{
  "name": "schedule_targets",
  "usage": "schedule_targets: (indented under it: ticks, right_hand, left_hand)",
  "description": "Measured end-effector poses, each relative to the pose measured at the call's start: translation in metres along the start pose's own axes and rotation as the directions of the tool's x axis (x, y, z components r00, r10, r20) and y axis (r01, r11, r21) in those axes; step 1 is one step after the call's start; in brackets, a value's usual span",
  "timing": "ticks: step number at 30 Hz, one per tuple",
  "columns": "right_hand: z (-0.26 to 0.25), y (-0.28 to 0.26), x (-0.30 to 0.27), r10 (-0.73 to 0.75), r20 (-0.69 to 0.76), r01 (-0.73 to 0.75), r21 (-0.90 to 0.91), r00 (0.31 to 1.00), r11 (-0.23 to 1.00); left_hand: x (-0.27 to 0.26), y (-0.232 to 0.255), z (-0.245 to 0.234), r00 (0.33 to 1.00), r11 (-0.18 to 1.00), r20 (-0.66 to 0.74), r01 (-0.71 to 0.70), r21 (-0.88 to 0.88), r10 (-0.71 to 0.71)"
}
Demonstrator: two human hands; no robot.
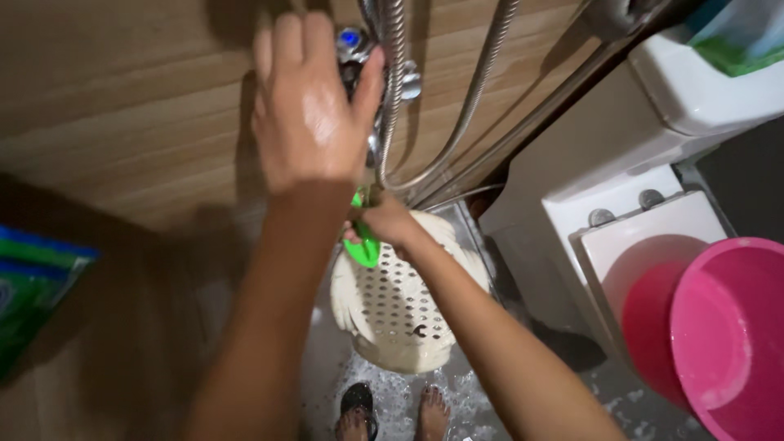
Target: The person scrubs a green brush and a white plastic stool with a handheld shower sprayer in a bathroom. They rinse a pink basin and the floor, then spray the walls and toilet area to remove soap residue.
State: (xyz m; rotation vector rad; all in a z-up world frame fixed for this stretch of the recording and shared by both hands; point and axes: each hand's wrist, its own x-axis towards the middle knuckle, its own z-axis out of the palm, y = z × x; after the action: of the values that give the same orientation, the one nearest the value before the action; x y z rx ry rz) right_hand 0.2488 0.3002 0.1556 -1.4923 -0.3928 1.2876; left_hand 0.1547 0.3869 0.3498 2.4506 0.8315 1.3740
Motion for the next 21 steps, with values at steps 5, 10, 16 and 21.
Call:
schedule_targets:
  ticks: [5, 10, 16, 21]
  right_hand:
    - [-0.012, 0.022, -0.01, -0.184, 0.055, 0.183, 0.018, 0.981, 0.983]
    - [-0.027, 0.124, -0.026, -0.142, -0.11, 0.038, -0.646, 0.984, 0.763]
    - [-0.108, 0.194, -0.057, -0.049, -0.039, -0.015, -0.911, 0.998, 0.412]
    - [-0.155, 0.173, 0.0, -0.305, -0.589, -0.339, -0.735, 0.748, 0.587]
  left_hand:
    - [-0.024, -0.016, 0.016, 0.998, 0.997, -0.028, 0.045, -0.069, -0.047]
    - [-0.2, -0.045, 0.077, 0.718, 0.686, 0.343, 0.689, -0.233, -0.605]
    - [-0.333, -0.071, 0.125, 0.385, 0.904, 0.872, 0.406, 0.135, -0.304]
    - [-0.338, -0.077, 0.138, 0.302, 0.946, 0.914, 0.259, 0.196, -0.272]
